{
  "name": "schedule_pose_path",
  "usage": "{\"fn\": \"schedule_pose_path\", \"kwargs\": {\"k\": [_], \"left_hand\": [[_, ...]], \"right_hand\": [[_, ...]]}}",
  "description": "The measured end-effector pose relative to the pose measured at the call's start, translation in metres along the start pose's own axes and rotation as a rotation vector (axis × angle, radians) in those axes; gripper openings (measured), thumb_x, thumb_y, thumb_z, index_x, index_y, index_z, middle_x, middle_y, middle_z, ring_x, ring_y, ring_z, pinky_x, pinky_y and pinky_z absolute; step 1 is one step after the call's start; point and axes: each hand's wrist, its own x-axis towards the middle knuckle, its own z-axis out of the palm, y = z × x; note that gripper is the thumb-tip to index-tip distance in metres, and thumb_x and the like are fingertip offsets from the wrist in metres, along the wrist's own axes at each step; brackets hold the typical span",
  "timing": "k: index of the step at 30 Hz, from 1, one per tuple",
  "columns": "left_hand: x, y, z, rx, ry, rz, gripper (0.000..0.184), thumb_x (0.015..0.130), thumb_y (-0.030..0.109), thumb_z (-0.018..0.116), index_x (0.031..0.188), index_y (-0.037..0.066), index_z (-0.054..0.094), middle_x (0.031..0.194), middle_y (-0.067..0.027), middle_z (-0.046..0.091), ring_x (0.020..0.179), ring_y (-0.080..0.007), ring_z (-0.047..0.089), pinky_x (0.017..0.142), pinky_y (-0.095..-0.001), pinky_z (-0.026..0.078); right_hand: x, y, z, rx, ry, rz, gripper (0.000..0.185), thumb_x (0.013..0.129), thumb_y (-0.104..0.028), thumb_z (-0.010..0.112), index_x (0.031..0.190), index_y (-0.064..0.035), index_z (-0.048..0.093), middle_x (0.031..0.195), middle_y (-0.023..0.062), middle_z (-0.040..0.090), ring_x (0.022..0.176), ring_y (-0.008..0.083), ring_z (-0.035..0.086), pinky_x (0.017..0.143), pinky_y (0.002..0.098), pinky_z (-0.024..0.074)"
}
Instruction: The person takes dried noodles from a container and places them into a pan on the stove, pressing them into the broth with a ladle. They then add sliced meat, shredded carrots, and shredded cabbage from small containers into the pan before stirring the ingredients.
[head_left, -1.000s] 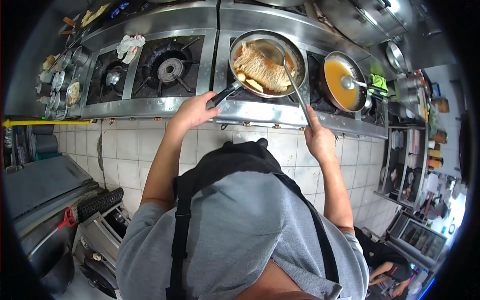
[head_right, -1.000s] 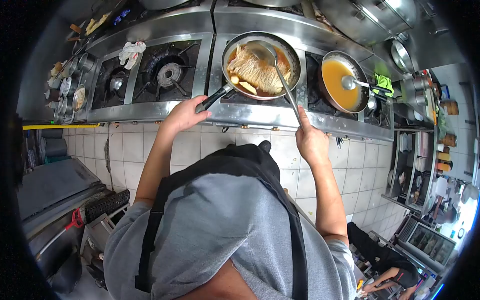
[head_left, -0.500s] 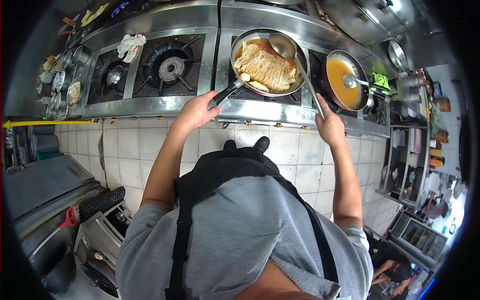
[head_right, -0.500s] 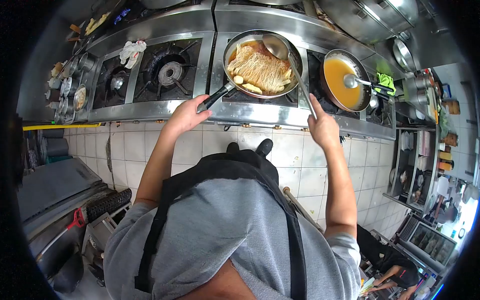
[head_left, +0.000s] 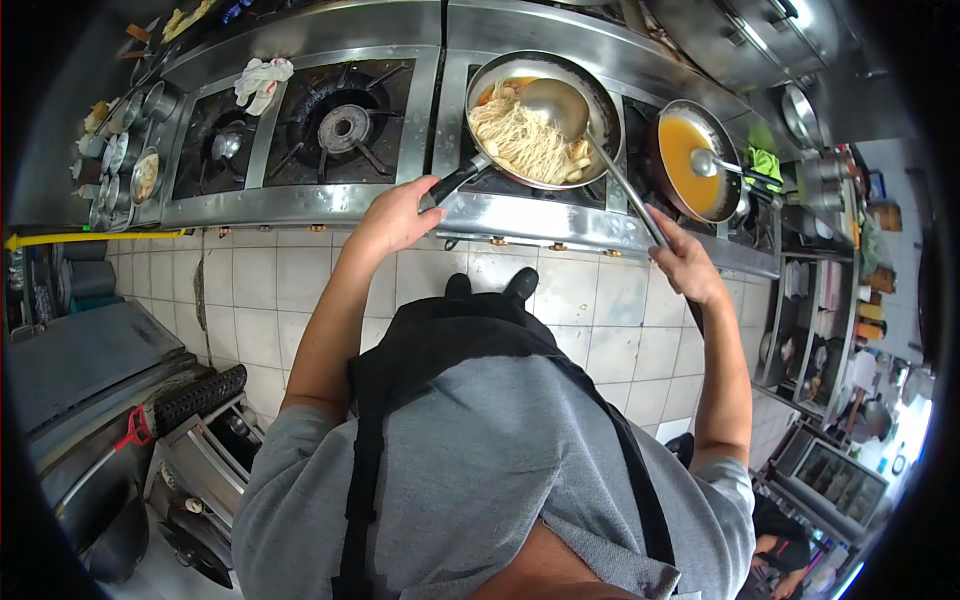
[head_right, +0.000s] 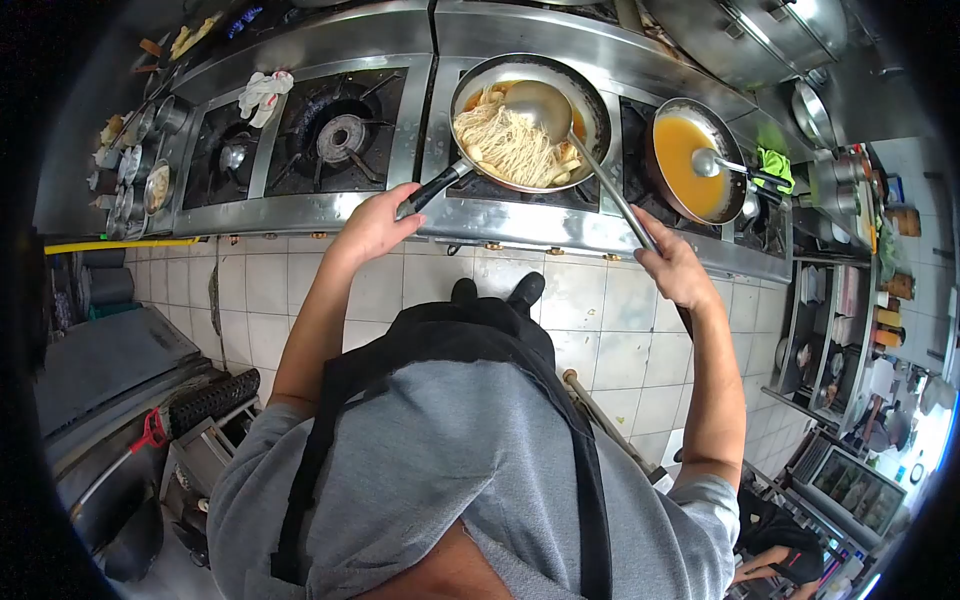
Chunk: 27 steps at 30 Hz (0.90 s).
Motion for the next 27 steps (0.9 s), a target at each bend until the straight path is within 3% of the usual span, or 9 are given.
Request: {"fn": "schedule_pose_path", "kwargs": {"k": [4, 7, 9, 10, 14, 18, 20, 25, 27], "left_hand": [[0.002, -0.004, 0.003, -0.007, 0.016, 0.019, 0.058, 0.090, 0.029, 0.069, 0.140, 0.005, 0.053, 0.119, -0.0209, 0.069, 0.109, -0.0356, 0.066, 0.093, -0.0399, 0.051], [0.002, -0.007, 0.004, -0.032, 0.023, 0.031, 0.060, 0.090, 0.028, 0.070, 0.141, 0.004, 0.052, 0.118, -0.0206, 0.069, 0.108, -0.0332, 0.067, 0.093, -0.0384, 0.051], [0.003, -0.009, 0.005, -0.041, 0.020, 0.029, 0.061, 0.089, 0.028, 0.070, 0.142, 0.004, 0.052, 0.119, -0.0203, 0.069, 0.108, -0.0324, 0.067, 0.093, -0.0379, 0.051], [0.004, -0.010, 0.006, -0.049, 0.018, 0.031, 0.063, 0.089, 0.028, 0.071, 0.143, 0.003, 0.051, 0.119, -0.0201, 0.069, 0.108, -0.0315, 0.067, 0.093, -0.0374, 0.051], [-0.001, -0.008, 0.003, -0.088, -0.010, -0.008, 0.063, 0.089, 0.029, 0.072, 0.143, 0.003, 0.051, 0.117, -0.0188, 0.070, 0.103, -0.0284, 0.068, 0.090, -0.0364, 0.051], [-0.018, -0.046, 0.027, -0.703, 0.542, 0.170, 0.035, 0.097, 0.026, 0.067, 0.121, 0.001, 0.063, 0.092, -0.0047, 0.068, 0.077, -0.0080, 0.059, 0.069, -0.0246, 0.048], [-0.033, -0.096, 0.051, -0.674, 0.740, 0.014, 0.022, 0.099, 0.024, 0.064, 0.104, 0.002, 0.064, 0.082, -0.0013, 0.064, 0.073, -0.0073, 0.057, 0.065, -0.0235, 0.046], [-0.033, -0.145, 0.170, -0.655, 0.265, -0.216, 0.019, 0.095, 0.022, 0.066, 0.094, 0.003, 0.064, 0.074, -0.0050, 0.063, 0.067, -0.0145, 0.059, 0.063, -0.0318, 0.048], [-0.003, -0.165, 0.236, -0.492, 0.076, -0.285, 0.043, 0.088, 0.036, 0.074, 0.113, 0.003, 0.062, 0.081, -0.0082, 0.068, 0.070, -0.0194, 0.065, 0.064, -0.0339, 0.052]], "right_hand": [[-0.005, 0.008, 0.008, 0.069, -0.014, 0.048, 0.063, 0.090, -0.002, 0.058, 0.152, -0.0074, 0.043, 0.148, 0.0153, 0.053, 0.138, 0.0199, 0.047, 0.114, 0.0306, 0.0342], [0.000, 0.025, 0.019, -0.171, 0.033, -0.232, 0.066, 0.091, -0.005, 0.059, 0.154, -0.0157, 0.041, 0.134, 0.0201, 0.063, 0.127, 0.0268, 0.060, 0.107, 0.0353, 0.0436], [-0.008, -0.008, 0.031, -0.541, 0.060, 0.000, 0.071, 0.092, -0.010, 0.061, 0.156, -0.0263, 0.036, 0.109, 0.0238, 0.071, 0.103, 0.0371, 0.069, 0.093, 0.0445, 0.0527], [-0.004, 0.015, 0.040, -0.685, 0.162, -0.157, 0.075, 0.091, -0.013, 0.060, 0.157, -0.0337, 0.030, 0.086, 0.0223, 0.071, 0.078, 0.0423, 0.067, 0.079, 0.0517, 0.0545], [0.005, 0.027, 0.060, -0.931, 0.258, -0.103, 0.078, 0.088, -0.011, 0.058, 0.157, -0.0329, 0.031, 0.077, 0.0156, 0.069, 0.063, 0.0343, 0.066, 0.068, 0.0479, 0.0555], [0.007, 0.041, 0.067, -0.984, 0.312, -0.049, 0.078, 0.087, -0.009, 0.059, 0.157, -0.0314, 0.032, 0.070, 0.0134, 0.065, 0.060, 0.0317, 0.065, 0.061, 0.0459, 0.0549], [0.003, 0.045, 0.068, -0.894, 0.360, -0.120, 0.079, 0.087, -0.008, 0.059, 0.157, -0.0305, 0.032, 0.071, 0.0140, 0.066, 0.060, 0.0326, 0.065, 0.060, 0.0460, 0.0545], [-0.017, 0.022, 0.081, -0.448, 0.376, -0.041, 0.072, 0.089, -0.007, 0.060, 0.155, -0.0235, 0.037, 0.082, 0.0198, 0.071, 0.073, 0.0399, 0.069, 0.069, 0.0478, 0.0557], [-0.021, 0.023, 0.081, -0.377, 0.379, -0.108, 0.070, 0.090, -0.007, 0.061, 0.154, -0.0227, 0.038, 0.086, 0.0217, 0.071, 0.078, 0.0412, 0.069, 0.073, 0.0475, 0.0557]]}}
